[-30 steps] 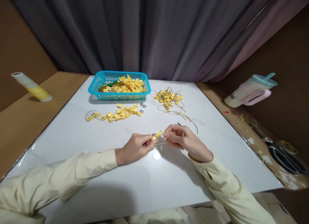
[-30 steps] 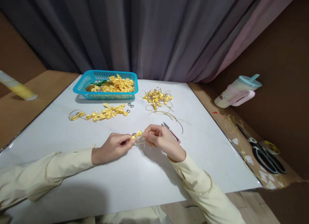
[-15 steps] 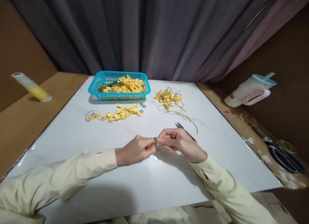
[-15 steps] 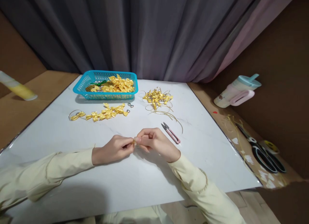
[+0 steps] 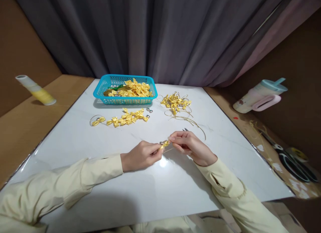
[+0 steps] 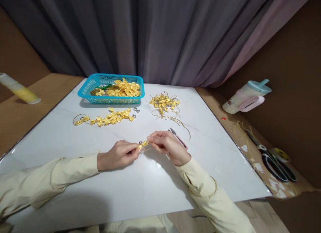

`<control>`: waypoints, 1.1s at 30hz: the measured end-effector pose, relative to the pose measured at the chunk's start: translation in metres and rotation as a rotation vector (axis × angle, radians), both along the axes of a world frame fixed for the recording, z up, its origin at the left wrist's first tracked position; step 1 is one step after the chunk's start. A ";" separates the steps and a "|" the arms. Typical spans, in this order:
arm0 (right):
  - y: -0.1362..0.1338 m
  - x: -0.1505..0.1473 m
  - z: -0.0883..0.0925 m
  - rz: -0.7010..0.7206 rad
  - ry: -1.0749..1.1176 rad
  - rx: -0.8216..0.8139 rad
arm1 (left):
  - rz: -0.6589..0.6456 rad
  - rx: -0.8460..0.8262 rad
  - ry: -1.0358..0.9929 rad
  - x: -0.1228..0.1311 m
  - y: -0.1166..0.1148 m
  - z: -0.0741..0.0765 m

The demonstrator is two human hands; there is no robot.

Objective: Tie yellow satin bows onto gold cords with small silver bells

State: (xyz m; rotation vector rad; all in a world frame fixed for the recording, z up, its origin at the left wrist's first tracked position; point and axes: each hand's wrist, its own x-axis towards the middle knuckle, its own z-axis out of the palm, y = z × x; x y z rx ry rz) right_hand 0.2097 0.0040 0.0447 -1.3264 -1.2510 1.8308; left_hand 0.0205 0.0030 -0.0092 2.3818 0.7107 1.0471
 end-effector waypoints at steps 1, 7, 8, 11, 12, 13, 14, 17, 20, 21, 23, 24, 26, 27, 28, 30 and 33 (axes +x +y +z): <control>0.000 0.000 0.001 -0.007 -0.012 0.000 | 0.014 -0.010 -0.014 0.000 0.000 0.000; -0.005 -0.005 0.003 0.029 -0.148 0.078 | 0.168 -0.209 -0.043 0.001 0.006 0.006; -0.006 -0.007 0.002 0.050 -0.185 0.111 | 0.181 -0.240 -0.043 0.001 0.008 0.007; -0.012 -0.013 -0.003 0.103 -0.346 0.308 | 0.199 -0.322 -0.029 0.001 0.010 0.009; -0.014 -0.015 -0.006 0.114 -0.414 0.410 | 0.205 -0.346 -0.022 0.001 0.010 0.009; -0.016 -0.018 -0.008 0.120 -0.483 0.517 | 0.211 -0.367 -0.014 0.001 0.010 0.010; -0.018 -0.020 -0.011 0.121 -0.549 0.613 | 0.216 -0.387 -0.007 0.001 0.010 0.010; -0.023 -0.024 -0.019 0.132 -0.703 0.758 | 0.224 -0.427 -0.002 0.002 0.009 0.010; -0.025 -0.027 -0.024 0.169 -0.843 0.795 | 0.221 -0.453 0.009 0.003 0.008 0.011; -0.025 -0.027 -0.025 0.185 -0.894 0.807 | 0.219 -0.459 0.015 0.003 0.008 0.011; -0.026 -0.028 -0.027 0.223 -0.988 0.829 | 0.213 -0.471 0.025 0.004 0.007 0.012; -0.026 -0.029 -0.028 0.245 -1.026 0.838 | 0.214 -0.476 0.027 0.004 0.007 0.012; -0.027 -0.030 -0.029 0.279 -1.077 0.854 | 0.213 -0.490 0.024 0.004 0.007 0.012; -0.027 -0.031 -0.029 0.290 -1.085 0.859 | 0.212 -0.498 0.018 0.004 0.007 0.012; -0.028 -0.032 -0.029 0.296 -1.083 0.862 | 0.209 -0.509 0.011 0.004 0.006 0.012; -0.028 -0.033 -0.029 0.296 -1.047 0.865 | 0.201 -0.535 -0.006 0.004 0.006 0.012; -0.027 -0.032 -0.029 0.269 -0.963 0.864 | 0.186 -0.586 -0.042 0.006 0.005 0.014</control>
